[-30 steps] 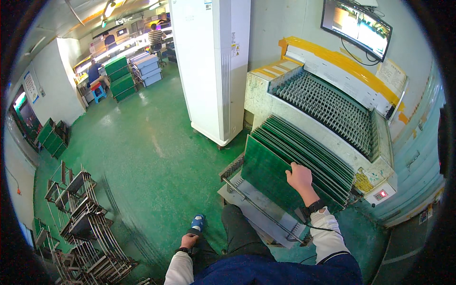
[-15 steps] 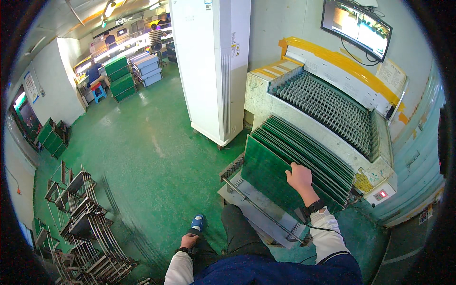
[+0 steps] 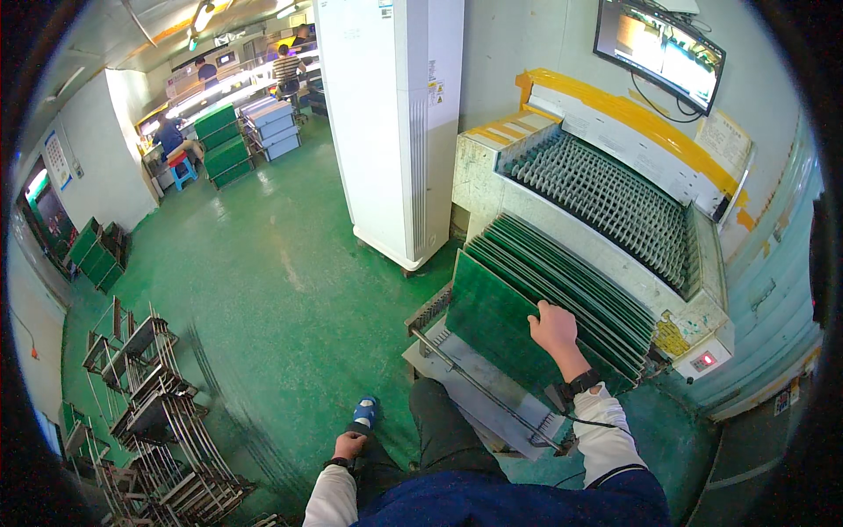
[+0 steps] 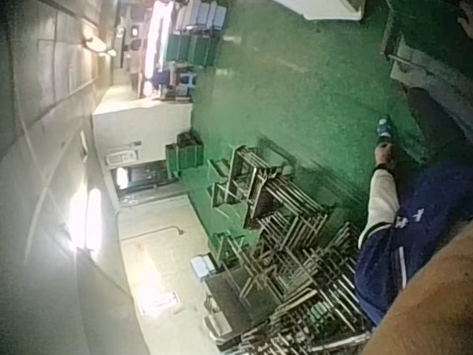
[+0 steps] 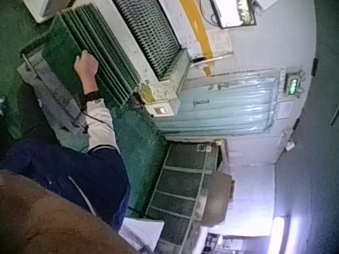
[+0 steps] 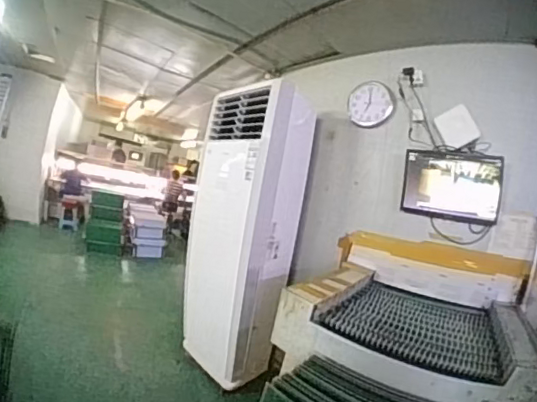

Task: Placing green circuit boards from a rack onto a machine for processing.

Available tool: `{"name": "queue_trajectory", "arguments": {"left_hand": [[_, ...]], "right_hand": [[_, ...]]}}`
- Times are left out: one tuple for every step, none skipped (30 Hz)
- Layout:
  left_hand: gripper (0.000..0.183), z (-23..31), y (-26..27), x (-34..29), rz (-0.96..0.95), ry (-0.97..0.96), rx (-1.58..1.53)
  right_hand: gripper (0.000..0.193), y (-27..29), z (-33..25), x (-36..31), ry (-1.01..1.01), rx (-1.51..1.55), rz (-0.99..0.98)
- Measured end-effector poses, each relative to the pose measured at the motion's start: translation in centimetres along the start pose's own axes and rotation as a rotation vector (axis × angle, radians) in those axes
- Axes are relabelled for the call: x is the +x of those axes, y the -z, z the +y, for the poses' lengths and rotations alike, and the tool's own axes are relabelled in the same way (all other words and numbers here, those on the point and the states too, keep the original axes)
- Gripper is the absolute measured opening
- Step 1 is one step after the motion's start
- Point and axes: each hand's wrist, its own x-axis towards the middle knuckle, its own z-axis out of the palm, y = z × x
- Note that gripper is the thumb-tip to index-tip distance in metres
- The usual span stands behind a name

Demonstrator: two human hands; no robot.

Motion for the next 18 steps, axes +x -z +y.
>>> {"name": "queue_trajectory", "arguments": {"left_hand": [[0.032, 0.2, 0.0, -0.1, 0.001, -0.007, 0.009], [0.033, 0.4, 0.0, -0.2, 0.003, -0.014, 0.012], [0.033, 0.5, 0.0, -0.3, 0.006, -0.020, 0.015], [0.033, 0.6, 0.1, -0.4, 0.008, -0.026, 0.018], [0.033, 0.7, 0.1, -0.5, 0.008, -0.030, 0.013], [0.033, 0.6, 0.2, -0.6, 0.009, -0.032, 0.008], [0.033, 0.6, 0.3, -0.7, 0.011, -0.035, 0.002], [0.033, 0.5, 0.4, -0.7, 0.011, -0.036, 0.016], [0.033, 0.8, 0.4, -0.8, 0.007, -0.039, 0.030], [0.033, 1.1, 0.4, -0.9, 0.002, -0.042, 0.044], [0.033, 1.3, 0.4, -1.0, 0.002, -0.044, 0.048], [0.032, 1.4, 0.4, -1.1, 0.004, -0.045, 0.051], [0.032, 1.4, 0.4, -1.1, 0.006, -0.047, 0.055], [0.032, 1.5, 0.4, -1.1, 0.001, -0.040, 0.051], [0.032, 1.4, 0.4, -1.1, 0.001, -0.035, 0.046], [0.032, 1.2, 0.5, -1.0, 0.000, -0.029, 0.041], [0.032, 1.1, 0.5, -1.0, 0.007, -0.040, 0.049], [0.032, 1.0, 0.5, -0.9, 0.012, -0.050, 0.056]], "right_hand": [[0.026, 0.0, 0.0, 0.0, -0.004, -0.002, -0.004], [0.026, 0.0, 0.1, 0.0, -0.006, -0.003, -0.004], [0.026, 0.0, 0.1, 0.0, -0.007, -0.003, -0.005], [0.026, 0.0, 0.2, 0.0, -0.008, -0.003, -0.006], [0.026, 0.0, 0.2, 0.0, -0.008, -0.003, -0.007], [0.027, 0.0, 0.1, 0.0, -0.007, -0.002, -0.008], [0.027, 0.1, -0.1, 0.0, -0.005, -0.001, -0.009], [0.027, 0.1, -0.2, 0.1, -0.007, -0.002, -0.017], [0.027, 0.1, -0.1, 0.0, -0.014, -0.006, -0.025], [0.027, 0.2, -0.1, 0.0, -0.021, -0.010, -0.032], [0.026, 0.3, 0.0, 0.0, -0.025, -0.011, -0.037], [0.026, 0.3, -0.1, 0.0, -0.027, -0.010, -0.042], [0.026, 0.4, -0.1, 0.0, -0.030, -0.010, -0.047], [0.026, 0.4, -0.1, 0.0, -0.031, -0.013, -0.048], [0.026, 0.4, -0.1, 0.0, -0.030, -0.014, -0.046], [0.026, 0.4, -0.2, 0.0, -0.029, -0.015, -0.045], [0.026, 0.4, -0.2, -0.1, -0.024, -0.013, -0.042], [0.026, 0.4, -0.2, 0.0, -0.021, -0.013, -0.042]]}}
